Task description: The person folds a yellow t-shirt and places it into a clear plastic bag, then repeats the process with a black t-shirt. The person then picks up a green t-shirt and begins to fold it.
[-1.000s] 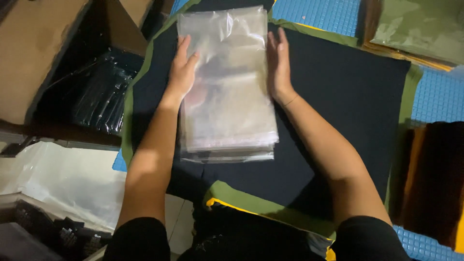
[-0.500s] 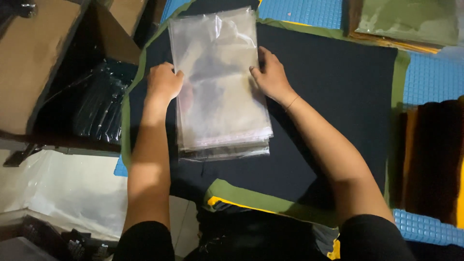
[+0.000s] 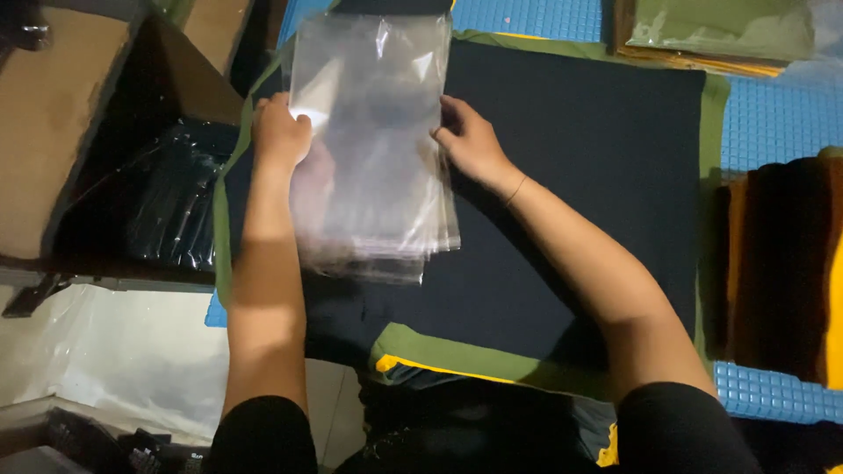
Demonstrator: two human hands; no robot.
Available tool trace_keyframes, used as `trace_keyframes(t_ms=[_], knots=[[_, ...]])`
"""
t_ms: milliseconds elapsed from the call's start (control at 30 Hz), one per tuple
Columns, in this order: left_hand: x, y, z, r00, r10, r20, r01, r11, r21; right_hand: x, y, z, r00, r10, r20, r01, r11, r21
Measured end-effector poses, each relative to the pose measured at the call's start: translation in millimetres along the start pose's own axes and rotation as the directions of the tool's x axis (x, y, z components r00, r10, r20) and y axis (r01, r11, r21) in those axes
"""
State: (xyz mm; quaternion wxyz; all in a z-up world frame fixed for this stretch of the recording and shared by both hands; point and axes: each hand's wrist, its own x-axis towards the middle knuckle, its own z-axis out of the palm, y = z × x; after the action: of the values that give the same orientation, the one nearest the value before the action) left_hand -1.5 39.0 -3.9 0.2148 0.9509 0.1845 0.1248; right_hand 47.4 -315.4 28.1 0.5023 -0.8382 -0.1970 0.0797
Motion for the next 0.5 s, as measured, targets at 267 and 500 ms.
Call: trace_keyframes(t_ms=[267, 500], knots=[[-33, 30, -28, 0.99, -0.001, 0.139, -0.006, 0.999, 0.054, 16, 12, -9, 0.994, -0.105, -0.024, 0.106, 0.991, 0.076], [-26, 8, -9, 0.988, -0.146, 0.051, 0.139, 0.982, 0.126, 33, 33, -8, 0.991, -0.137, -0.005, 0.136, 0.976, 0.173]])
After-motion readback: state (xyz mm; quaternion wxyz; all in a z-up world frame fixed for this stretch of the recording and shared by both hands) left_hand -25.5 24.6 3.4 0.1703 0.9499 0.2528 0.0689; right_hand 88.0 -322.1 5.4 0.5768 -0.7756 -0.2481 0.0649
